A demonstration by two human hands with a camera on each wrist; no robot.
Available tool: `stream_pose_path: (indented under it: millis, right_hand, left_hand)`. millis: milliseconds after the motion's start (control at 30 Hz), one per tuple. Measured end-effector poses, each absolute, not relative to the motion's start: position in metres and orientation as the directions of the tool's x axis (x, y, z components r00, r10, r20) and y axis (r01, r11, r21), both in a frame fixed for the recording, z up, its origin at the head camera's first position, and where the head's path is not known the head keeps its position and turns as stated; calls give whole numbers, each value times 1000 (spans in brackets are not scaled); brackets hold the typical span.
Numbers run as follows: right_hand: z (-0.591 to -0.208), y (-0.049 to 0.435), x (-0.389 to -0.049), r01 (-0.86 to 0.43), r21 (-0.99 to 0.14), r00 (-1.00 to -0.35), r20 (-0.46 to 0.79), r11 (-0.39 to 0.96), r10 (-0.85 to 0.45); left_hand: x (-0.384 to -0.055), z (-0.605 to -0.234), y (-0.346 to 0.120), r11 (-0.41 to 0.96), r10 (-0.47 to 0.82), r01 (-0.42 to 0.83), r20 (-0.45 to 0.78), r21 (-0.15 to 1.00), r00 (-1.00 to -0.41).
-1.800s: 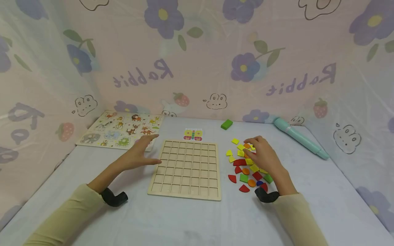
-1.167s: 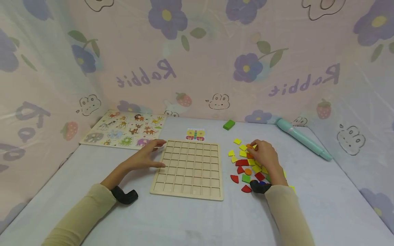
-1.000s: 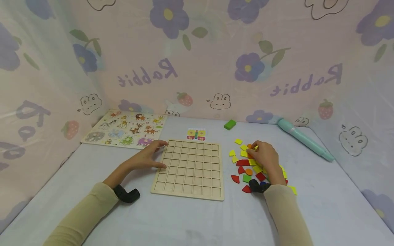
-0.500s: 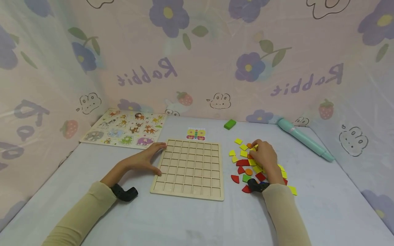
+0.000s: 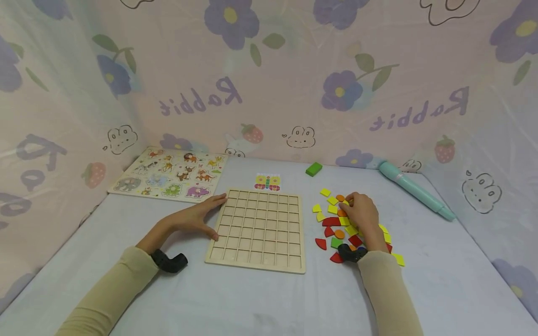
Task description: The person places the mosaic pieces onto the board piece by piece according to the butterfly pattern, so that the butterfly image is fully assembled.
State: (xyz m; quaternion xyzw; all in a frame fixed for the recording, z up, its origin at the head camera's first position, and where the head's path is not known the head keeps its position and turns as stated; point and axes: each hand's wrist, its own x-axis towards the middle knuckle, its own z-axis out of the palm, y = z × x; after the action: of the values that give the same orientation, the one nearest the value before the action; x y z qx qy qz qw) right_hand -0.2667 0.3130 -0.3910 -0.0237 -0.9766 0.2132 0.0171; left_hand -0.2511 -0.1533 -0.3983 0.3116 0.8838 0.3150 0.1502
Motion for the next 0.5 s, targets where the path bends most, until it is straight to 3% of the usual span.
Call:
stream_pose_path:
  millis: [233, 500]
  right_hand:
    - [-391, 317, -267, 11, -415, -999, 36, 910, 28]
    - [-374, 282, -275, -172, -428, -981, 155, 887, -115]
  left_hand:
    - [-255, -395, -156, 608, 662, 483, -67, 629, -746]
    - [-260, -397, -156, 604, 680, 553, -9, 573, -733]
